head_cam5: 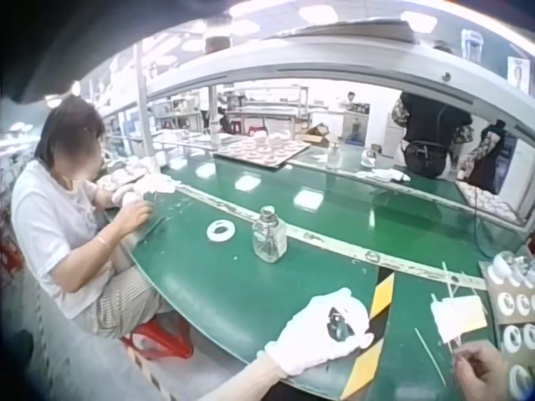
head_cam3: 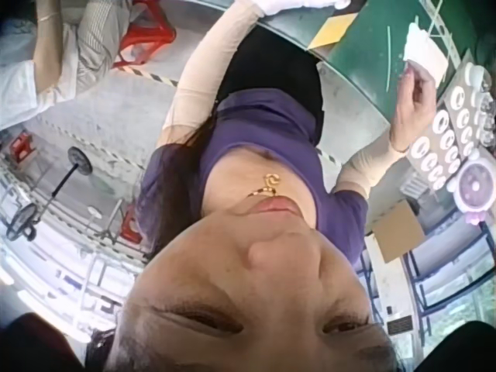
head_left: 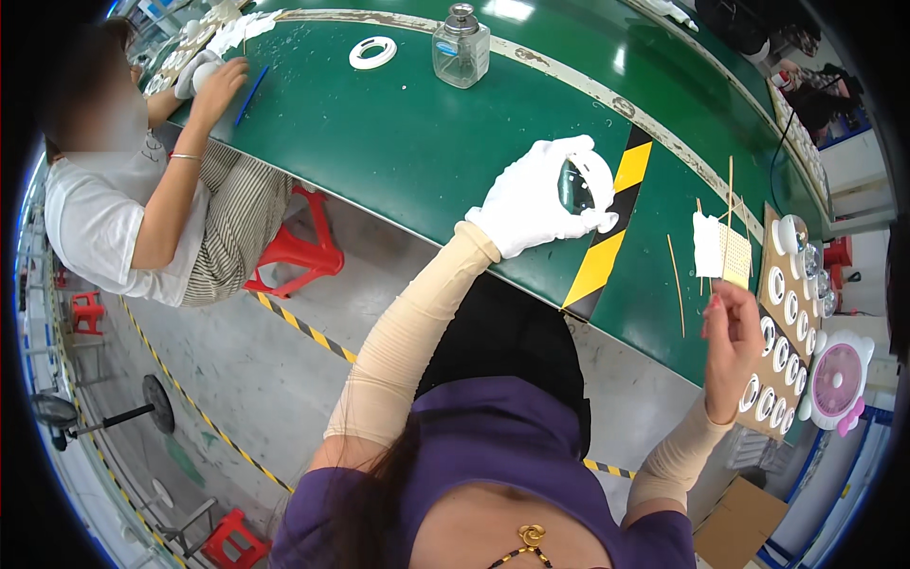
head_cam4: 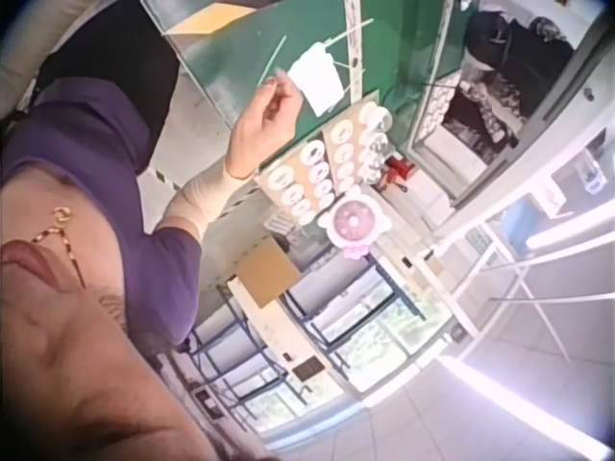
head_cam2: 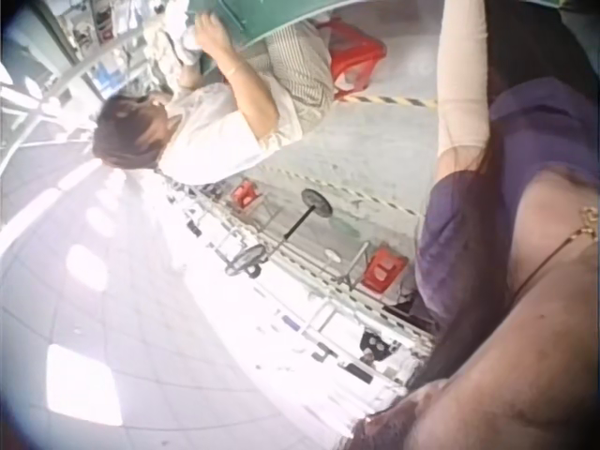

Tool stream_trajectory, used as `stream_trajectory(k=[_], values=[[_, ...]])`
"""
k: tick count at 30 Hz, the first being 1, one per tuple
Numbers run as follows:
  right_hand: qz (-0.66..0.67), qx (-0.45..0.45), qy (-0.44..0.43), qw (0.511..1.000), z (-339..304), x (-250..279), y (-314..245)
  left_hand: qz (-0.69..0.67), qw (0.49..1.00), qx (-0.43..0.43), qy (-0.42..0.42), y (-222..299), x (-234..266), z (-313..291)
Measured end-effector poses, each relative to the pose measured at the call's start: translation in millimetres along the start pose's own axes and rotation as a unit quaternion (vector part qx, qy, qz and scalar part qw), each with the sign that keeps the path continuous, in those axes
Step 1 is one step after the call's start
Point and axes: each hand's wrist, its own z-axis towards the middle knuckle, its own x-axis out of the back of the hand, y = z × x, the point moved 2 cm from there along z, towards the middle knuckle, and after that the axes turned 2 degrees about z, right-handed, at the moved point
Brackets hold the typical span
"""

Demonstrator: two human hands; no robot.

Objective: Assembling electronic components by applying a substance to a circular part using a wooden stick on a production line.

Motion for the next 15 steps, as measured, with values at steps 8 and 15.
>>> stream_trajectory(k=[8,15], values=[[0.233,0.048,-0.23,0.944,11,-7,-22,-0.047,0.99,-0.031,-0.128,-4,18,16],[0.195,0.091,-0.12,0.969,20,-38,-44,-0.122,0.973,-0.107,-0.163,-27,9,27]])
